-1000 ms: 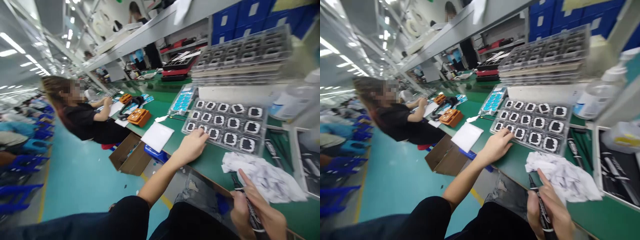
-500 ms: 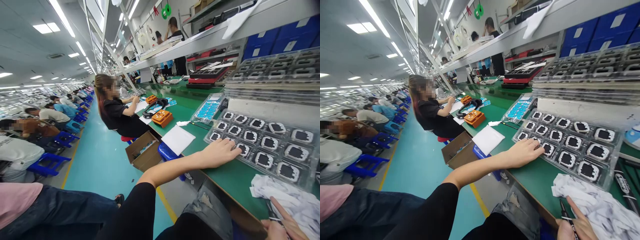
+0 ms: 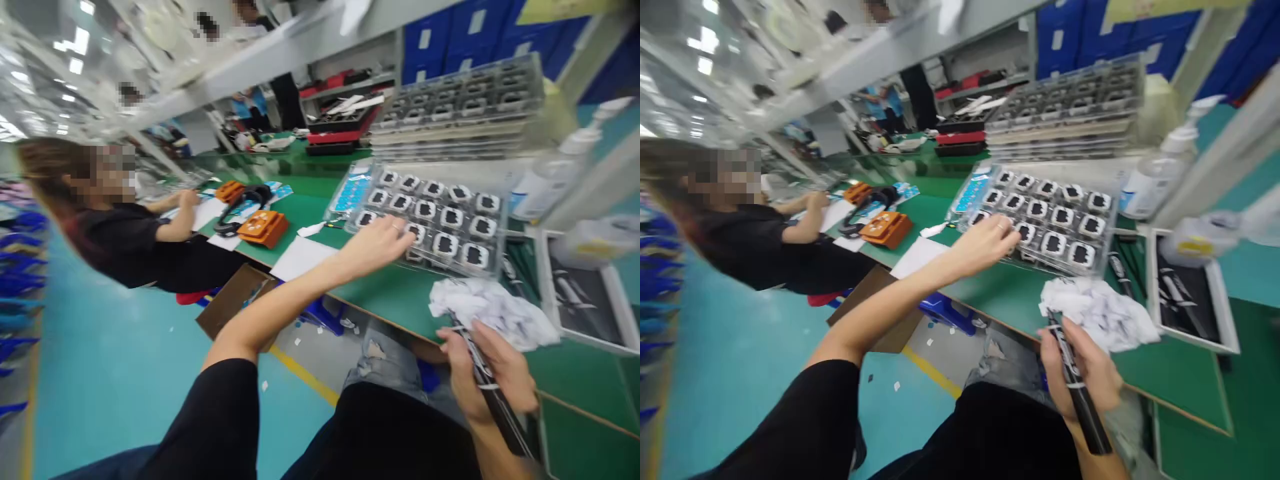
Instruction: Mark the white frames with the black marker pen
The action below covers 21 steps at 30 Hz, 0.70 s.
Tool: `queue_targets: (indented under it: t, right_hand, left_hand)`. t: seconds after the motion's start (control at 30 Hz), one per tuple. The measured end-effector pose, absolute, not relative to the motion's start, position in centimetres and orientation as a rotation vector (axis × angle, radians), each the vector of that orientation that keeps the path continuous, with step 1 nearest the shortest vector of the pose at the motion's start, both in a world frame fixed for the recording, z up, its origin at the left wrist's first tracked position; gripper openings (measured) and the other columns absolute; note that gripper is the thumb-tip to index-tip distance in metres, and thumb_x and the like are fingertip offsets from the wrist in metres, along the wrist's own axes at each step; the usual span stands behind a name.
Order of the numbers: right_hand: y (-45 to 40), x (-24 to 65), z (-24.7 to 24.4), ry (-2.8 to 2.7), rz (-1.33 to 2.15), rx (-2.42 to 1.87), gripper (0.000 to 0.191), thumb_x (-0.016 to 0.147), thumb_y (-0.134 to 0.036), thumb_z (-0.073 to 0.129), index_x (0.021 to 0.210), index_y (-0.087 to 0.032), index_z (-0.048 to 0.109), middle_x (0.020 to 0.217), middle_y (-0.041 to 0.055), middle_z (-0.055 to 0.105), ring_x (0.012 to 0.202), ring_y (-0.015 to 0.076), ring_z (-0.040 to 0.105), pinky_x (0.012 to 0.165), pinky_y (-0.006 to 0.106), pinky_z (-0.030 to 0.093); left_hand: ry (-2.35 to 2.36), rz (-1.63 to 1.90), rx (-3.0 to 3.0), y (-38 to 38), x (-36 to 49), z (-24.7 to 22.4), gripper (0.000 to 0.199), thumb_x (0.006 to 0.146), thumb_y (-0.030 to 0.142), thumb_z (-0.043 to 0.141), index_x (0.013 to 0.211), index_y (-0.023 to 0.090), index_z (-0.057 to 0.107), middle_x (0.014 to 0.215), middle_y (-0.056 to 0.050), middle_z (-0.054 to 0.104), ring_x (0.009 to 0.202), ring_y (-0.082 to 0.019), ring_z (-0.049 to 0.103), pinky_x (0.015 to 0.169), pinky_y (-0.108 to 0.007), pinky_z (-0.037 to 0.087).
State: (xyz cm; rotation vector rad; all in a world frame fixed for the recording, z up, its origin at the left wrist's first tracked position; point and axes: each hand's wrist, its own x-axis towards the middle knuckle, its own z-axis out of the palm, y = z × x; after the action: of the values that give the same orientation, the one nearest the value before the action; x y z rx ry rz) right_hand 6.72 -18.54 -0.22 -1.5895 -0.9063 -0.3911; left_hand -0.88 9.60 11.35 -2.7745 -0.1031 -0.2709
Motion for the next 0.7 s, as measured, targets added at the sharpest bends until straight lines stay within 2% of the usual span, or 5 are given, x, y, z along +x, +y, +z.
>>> queue_targets:
  t: [0.17,0.4,0.47,0.57,0.7]
  right_hand:
    - [-18.5,7.8,3.3,-1.537,-0.389,-1.448,0.021,0.113,-0.013,0.083,0.133,-0.015,0.079,0.085,0.0005,0.078,0.062,0.0148,0.071,0.064,0.028,0.057]
    - [-18.5,9.2,4.4,-1.802,-0.487,-1.665,0.029,0.127,-0.025,0.061,0.152,-0.014,0.072,0.075,-0.0044,0.063,0.060,0.0130,0.057,0.061,0.030,0.039]
    - [-18.2,10.2,4.5,-1.886,-0.504,-1.702,0.025,0.128,-0.025,0.058,0.141,-0.014,0.076,0.066,-0.0064,0.057,0.054,0.0137,0.050,0.057,0.033,0.028]
    - [-17.0,11.5,5.2,-1.972,-0.464,-1.874,0.020,0.110,-0.005,0.065,0.116,-0.019,0.077,0.069,-0.0022,0.060,0.061,0.0180,0.051,0.059,0.037,0.018]
    - [-13.2,12.5,6.5,-2.052,-0.506,-2.069,0.050,0.078,0.014,0.064,0.116,-0.018,0.073,0.083,0.0065,0.068,0.084,0.0278,0.059,0.070,0.038,0.025]
  left_hand:
    - [-0.051,-0.388,-2.778,11.2,-2.8,13.0,0.033,0.112,0.002,0.042,0.125,0.015,0.069,0.123,-0.021,0.069,0.111,-0.037,0.067,0.096,-0.049,0.059]
    - [-0.179,-0.568,-2.865,11.5,-9.2,15.5,0.024,0.113,0.015,0.045,0.120,0.024,0.067,0.115,-0.013,0.062,0.103,-0.031,0.062,0.084,-0.045,0.057]
    - [-0.267,-0.595,-2.917,11.2,-11.9,16.0,0.024,0.116,0.026,0.045,0.123,0.028,0.068,0.116,-0.012,0.061,0.099,-0.030,0.059,0.081,-0.046,0.054]
    - [-0.408,-0.595,-2.937,10.5,-16.1,16.7,0.034,0.120,0.034,0.036,0.125,0.036,0.069,0.115,-0.010,0.057,0.099,-0.029,0.054,0.080,-0.047,0.049]
    - [-0.466,-0.525,-2.711,9.4,-21.2,17.2,0.039,0.118,0.025,0.030,0.131,0.039,0.064,0.112,-0.011,0.055,0.098,-0.031,0.054,0.069,-0.042,0.044]
